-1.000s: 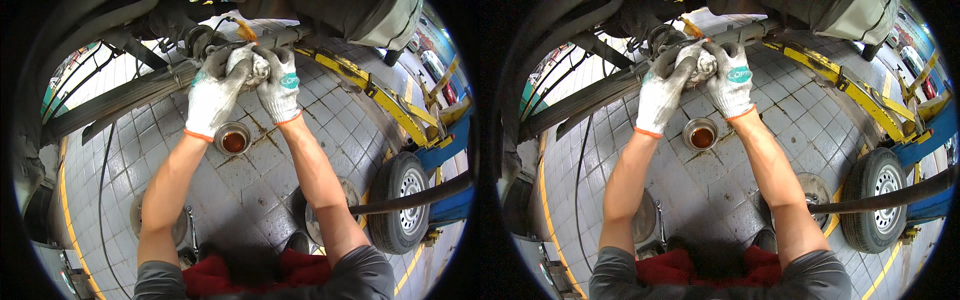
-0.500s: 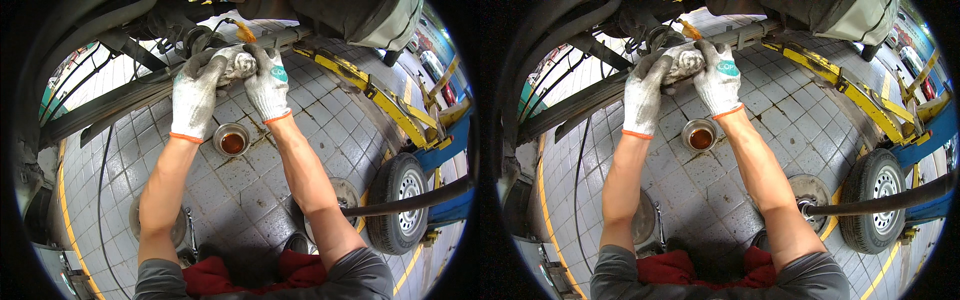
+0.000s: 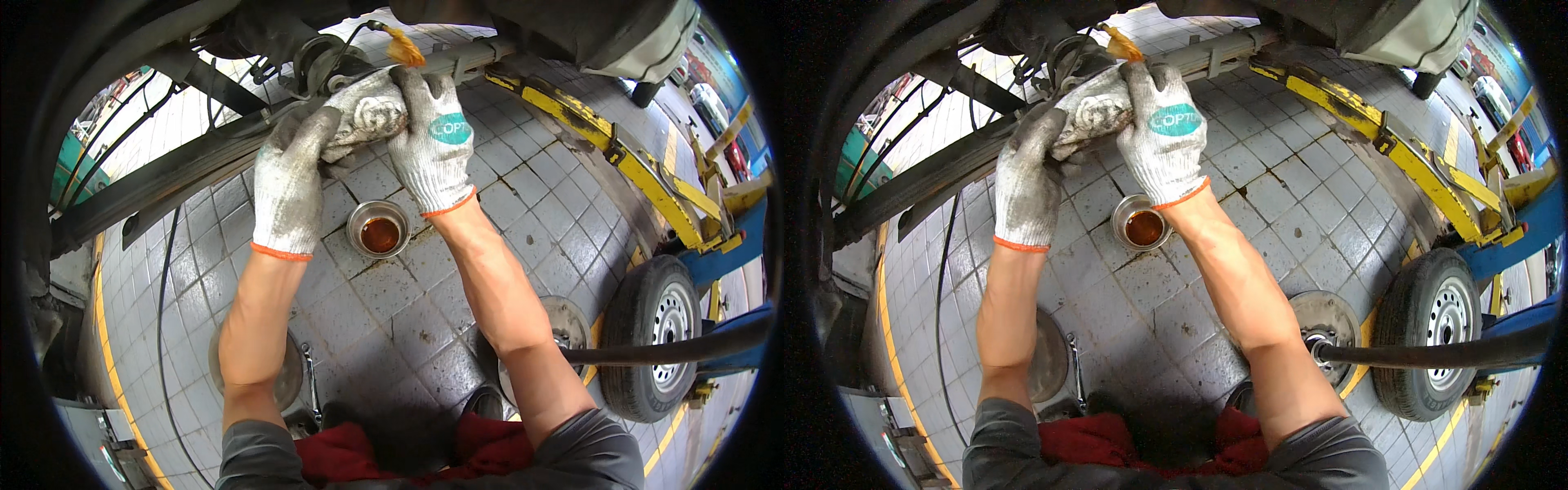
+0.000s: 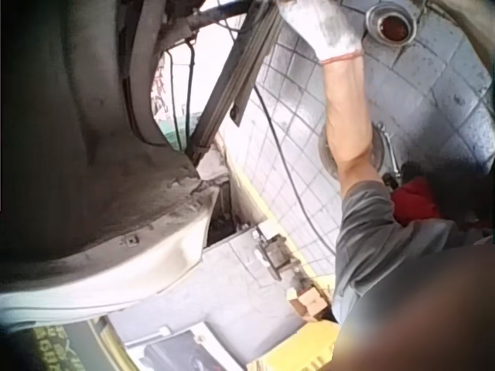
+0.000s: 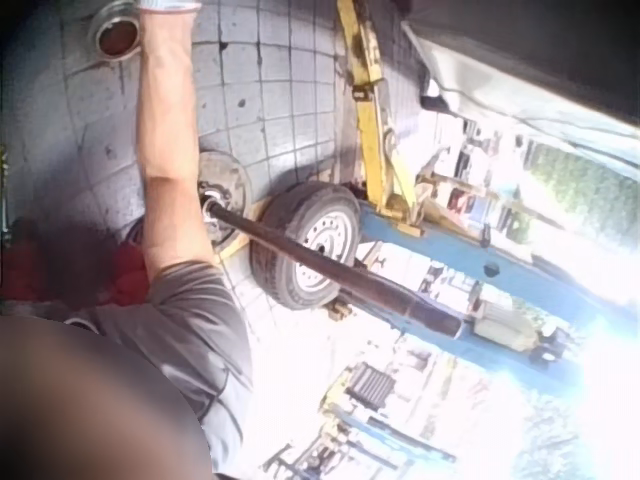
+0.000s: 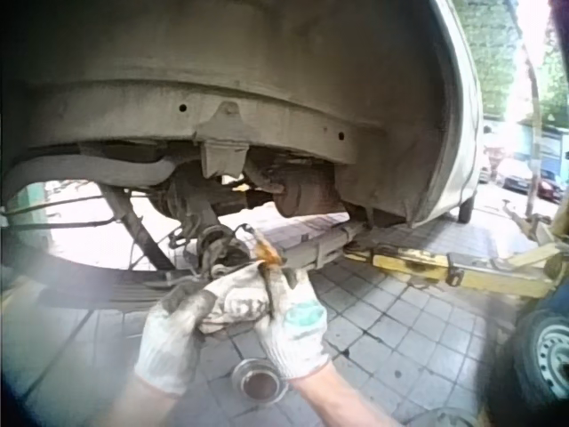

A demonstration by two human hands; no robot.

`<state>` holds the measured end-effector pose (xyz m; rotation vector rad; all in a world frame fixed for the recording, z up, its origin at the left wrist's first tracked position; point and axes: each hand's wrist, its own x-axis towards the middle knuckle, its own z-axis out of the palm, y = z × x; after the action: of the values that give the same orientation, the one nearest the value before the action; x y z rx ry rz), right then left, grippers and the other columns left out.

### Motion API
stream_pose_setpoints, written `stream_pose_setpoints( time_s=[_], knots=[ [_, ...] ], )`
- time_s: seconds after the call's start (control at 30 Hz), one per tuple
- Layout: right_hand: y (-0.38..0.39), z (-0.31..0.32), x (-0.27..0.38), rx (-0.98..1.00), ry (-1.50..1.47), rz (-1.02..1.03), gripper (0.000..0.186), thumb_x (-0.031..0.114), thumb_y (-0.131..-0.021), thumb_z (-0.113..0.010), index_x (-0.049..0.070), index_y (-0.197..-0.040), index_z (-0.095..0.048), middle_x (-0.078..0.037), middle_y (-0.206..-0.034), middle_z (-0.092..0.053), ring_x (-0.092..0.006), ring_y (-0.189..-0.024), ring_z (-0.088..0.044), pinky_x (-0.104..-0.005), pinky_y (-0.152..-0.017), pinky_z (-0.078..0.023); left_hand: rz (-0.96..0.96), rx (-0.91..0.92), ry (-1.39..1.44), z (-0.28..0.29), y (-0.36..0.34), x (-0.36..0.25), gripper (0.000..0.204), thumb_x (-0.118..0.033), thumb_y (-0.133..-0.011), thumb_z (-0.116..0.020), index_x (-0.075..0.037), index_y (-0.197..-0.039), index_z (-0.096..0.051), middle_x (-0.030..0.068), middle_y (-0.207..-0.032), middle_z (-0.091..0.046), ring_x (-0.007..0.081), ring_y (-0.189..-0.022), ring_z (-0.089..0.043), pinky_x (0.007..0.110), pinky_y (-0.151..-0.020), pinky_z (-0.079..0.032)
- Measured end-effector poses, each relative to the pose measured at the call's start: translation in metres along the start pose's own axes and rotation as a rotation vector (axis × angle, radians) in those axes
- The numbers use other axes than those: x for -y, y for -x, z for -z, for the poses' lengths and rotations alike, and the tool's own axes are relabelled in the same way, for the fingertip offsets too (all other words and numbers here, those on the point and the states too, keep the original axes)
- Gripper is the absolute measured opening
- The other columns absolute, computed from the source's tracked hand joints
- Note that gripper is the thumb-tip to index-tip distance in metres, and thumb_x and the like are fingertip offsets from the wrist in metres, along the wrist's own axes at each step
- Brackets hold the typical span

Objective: The person wipes a vehicle suspension component with a cloth while the vehicle is raised on a lift. They then walk to a nearby area and manipulate a small metal ring or clip with their gloved hands.

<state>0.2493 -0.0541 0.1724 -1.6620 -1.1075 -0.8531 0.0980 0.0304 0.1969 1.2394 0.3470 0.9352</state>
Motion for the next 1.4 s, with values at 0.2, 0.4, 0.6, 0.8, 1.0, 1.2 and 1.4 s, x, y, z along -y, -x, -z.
stream_pose_setpoints(
  time_s=[0.2,0.4,0.6,0.8,1.0,1.2,1.4],
  knots=[
    [-0.001,0.004,0.0,0.005,0.043,0.092,0.061,0.007,-0.072,-0.074,0.01,-0.133,-0.064,-0.019,-0.116,-0.063,-0.0398,-0.102,-0.067,-0.0481,-0.081,-0.058,0.023,0.003,0.037,0.0,0.007,0.002,0.027,-0.021,-0.102,-0.066,-0.002,-0.121,-0.067,0.0077,-0.104,-0.072,0.0143,-0.082,-0.067,0.028,-0.066,-0.054],
    [-0.002,0.003,0.012,0.066,0.088,0.106,0.063,0.011,-0.073,-0.074,0.01,-0.135,-0.061,-0.018,-0.116,-0.064,-0.0351,-0.097,-0.07,-0.0468,-0.076,-0.06,0.033,-0.043,0.077,0.018,0.007,0.009,0.031,-0.026,-0.101,-0.066,-0.001,-0.12,-0.067,0.0081,-0.096,-0.071,0.0144,-0.073,-0.065,0.027,-0.062,-0.049],
    [-0.004,0.013,0.016,0.18,0.189,0.144,0.057,0.016,-0.081,-0.071,0.008,-0.137,-0.06,-0.015,-0.104,-0.068,-0.032,-0.08,-0.073,-0.045,-0.064,-0.058,0.121,0.01,0.114,0.022,0.016,0.008,0.018,-0.023,-0.103,-0.065,-0.007,-0.111,-0.067,0.0024,-0.094,-0.068,0.011,-0.075,-0.057,0.027,-0.06,-0.041],
    [-0.01,0.021,0.025,0.194,0.288,0.234,0.048,0.017,-0.086,-0.065,0.005,-0.133,-0.062,-0.014,-0.095,-0.067,-0.0279,-0.076,-0.073,-0.0431,-0.059,-0.057,0.139,-0.021,0.171,0.024,0.019,0.013,0.02,-0.025,-0.105,-0.061,-0.007,-0.111,-0.067,0.0016,-0.091,-0.065,0.0098,-0.071,-0.053,0.027,-0.06,-0.039],
    [-0.01,0.025,0.032,0.255,0.298,0.22,0.059,0.016,-0.08,-0.072,0.005,-0.136,-0.061,-0.015,-0.097,-0.068,-0.0297,-0.074,-0.072,-0.0428,-0.061,-0.056,0.155,-0.038,0.166,0.033,0.019,0.018,0.027,-0.028,-0.104,-0.061,-0.006,-0.118,-0.067,0.0024,-0.092,-0.065,0.0115,-0.071,-0.053,0.028,-0.062,-0.039],
    [-0.006,0.022,0.037,0.255,0.341,0.254,0.055,0.018,-0.084,-0.069,0.003,-0.137,-0.06,-0.014,-0.092,-0.066,-0.0287,-0.071,-0.071,-0.0422,-0.058,-0.055,0.178,-0.049,0.15,0.036,0.021,0.018,0.028,-0.029,-0.106,-0.058,-0.007,-0.121,-0.067,0.0007,-0.093,-0.066,0.0093,-0.072,-0.054,0.026,-0.061,-0.039],
    [-0.003,0.018,0.047,0.289,0.382,0.279,0.052,0.02,-0.086,-0.068,0.003,-0.135,-0.061,-0.011,-0.089,-0.066,-0.0248,-0.071,-0.071,-0.0401,-0.056,-0.055,0.19,-0.02,0.168,0.052,0.026,0.024,0.029,-0.028,-0.108,-0.053,-0.006,-0.122,-0.067,-0.0005,-0.094,-0.067,0.0082,-0.072,-0.054,0.025,-0.061,-0.04]
  ],
)
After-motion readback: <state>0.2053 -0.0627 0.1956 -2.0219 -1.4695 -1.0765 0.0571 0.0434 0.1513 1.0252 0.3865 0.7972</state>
